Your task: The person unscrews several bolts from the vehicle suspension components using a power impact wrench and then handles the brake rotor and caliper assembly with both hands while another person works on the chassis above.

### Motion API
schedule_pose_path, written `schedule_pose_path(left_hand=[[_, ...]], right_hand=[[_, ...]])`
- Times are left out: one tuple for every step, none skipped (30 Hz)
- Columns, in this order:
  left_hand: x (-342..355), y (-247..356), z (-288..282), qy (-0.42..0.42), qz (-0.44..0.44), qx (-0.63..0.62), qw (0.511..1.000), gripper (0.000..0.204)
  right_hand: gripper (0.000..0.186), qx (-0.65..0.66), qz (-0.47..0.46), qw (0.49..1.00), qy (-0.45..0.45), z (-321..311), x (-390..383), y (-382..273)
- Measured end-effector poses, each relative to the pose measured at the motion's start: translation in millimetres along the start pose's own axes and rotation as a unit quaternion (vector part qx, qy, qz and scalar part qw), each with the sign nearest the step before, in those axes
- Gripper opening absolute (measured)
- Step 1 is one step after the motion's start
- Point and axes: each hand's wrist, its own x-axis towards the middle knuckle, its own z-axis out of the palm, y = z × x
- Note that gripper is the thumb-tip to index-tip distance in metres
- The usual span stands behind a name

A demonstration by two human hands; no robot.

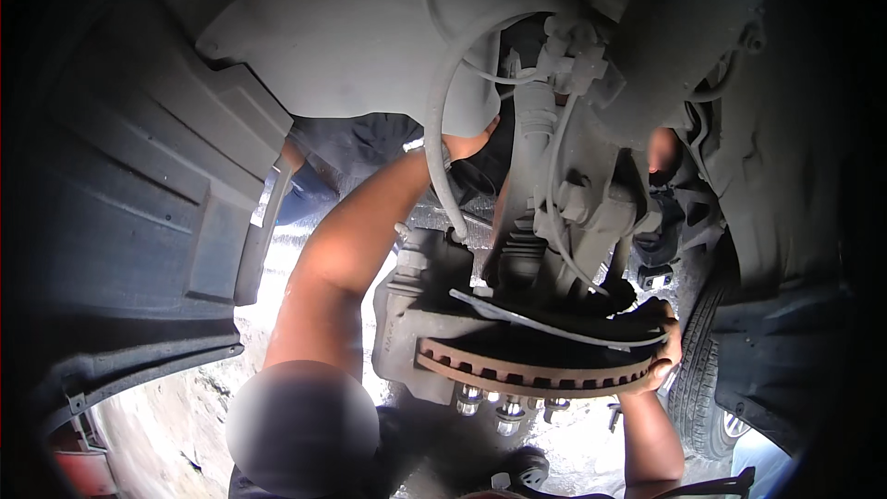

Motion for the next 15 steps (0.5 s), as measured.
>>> schedule_pose_path(left_hand=[[-4,5,-8,-0.038,-0.048,-0.025,0.998,0.036],[-9,9,-15,-0.076,-0.094,-0.052,0.991,0.037],[-19,12,-23,-0.072,-0.136,-0.108,0.982,0.036],[-31,8,-28,-0.074,-0.175,-0.162,0.968,0.034],[-44,3,-34,-0.077,-0.211,-0.219,0.950,0.033],[-47,8,-45,-0.183,-0.306,-0.243,0.902,0.034],[-75,-10,-42,-0.080,-0.256,-0.362,0.893,0.047],[-82,1,-51,-0.078,-0.228,-0.404,0.882,0.048],[-104,-4,-62,-0.087,-0.268,-0.402,0.871,0.048],[-129,-17,-70,-0.087,-0.284,-0.460,0.837,0.047],[-157,-38,-75,-0.073,-0.296,-0.451,0.839,0.044],[-158,-5,-84,-0.050,-0.358,-0.548,0.754,0.044],[-186,-51,-107,-0.089,-0.415,-0.571,0.703,0.046],[-226,-85,-124,-0.094,-0.489,-0.654,0.570,0.044],[-221,-62,-128,-0.110,-0.490,-0.653,0.566,0.044]], right_hand=[[0.073,-0.003,-0.007,1.000,-0.006,0,1,0],[0.072,-0.006,-0.013,1.000,-0.009,0,2,-1],[0.072,-0.017,-0.019,1.000,-0.007,1,2,0],[0.074,-0.032,-0.015,0.999,0.002,4,4,-1],[0.075,-0.038,-0.013,0.999,0.008,5,4,-3],[0.076,-0.056,-0.005,0.998,0.023,1,1,-1],[0.079,-0.053,-0.021,0.998,0.005,4,8,-4],[0.075,-0.051,-0.029,0.998,-0.005,-1,7,-1],[0.074,-0.063,-0.015,0.998,0.006,3,10,-4],[0.074,-0.074,-0.002,0.997,0.015,8,13,-9],[0.073,-0.069,-0.004,0.997,0.018,14,15,-12],[0.071,-0.085,0.003,0.996,0.027,8,13,-9],[0.069,-0.067,-0.003,0.998,0.021,14,18,-15],[0.068,-0.054,-0.013,0.998,0.027,23,24,-23],[0.066,-0.070,-0.002,0.997,0.027,20,22,-23]])
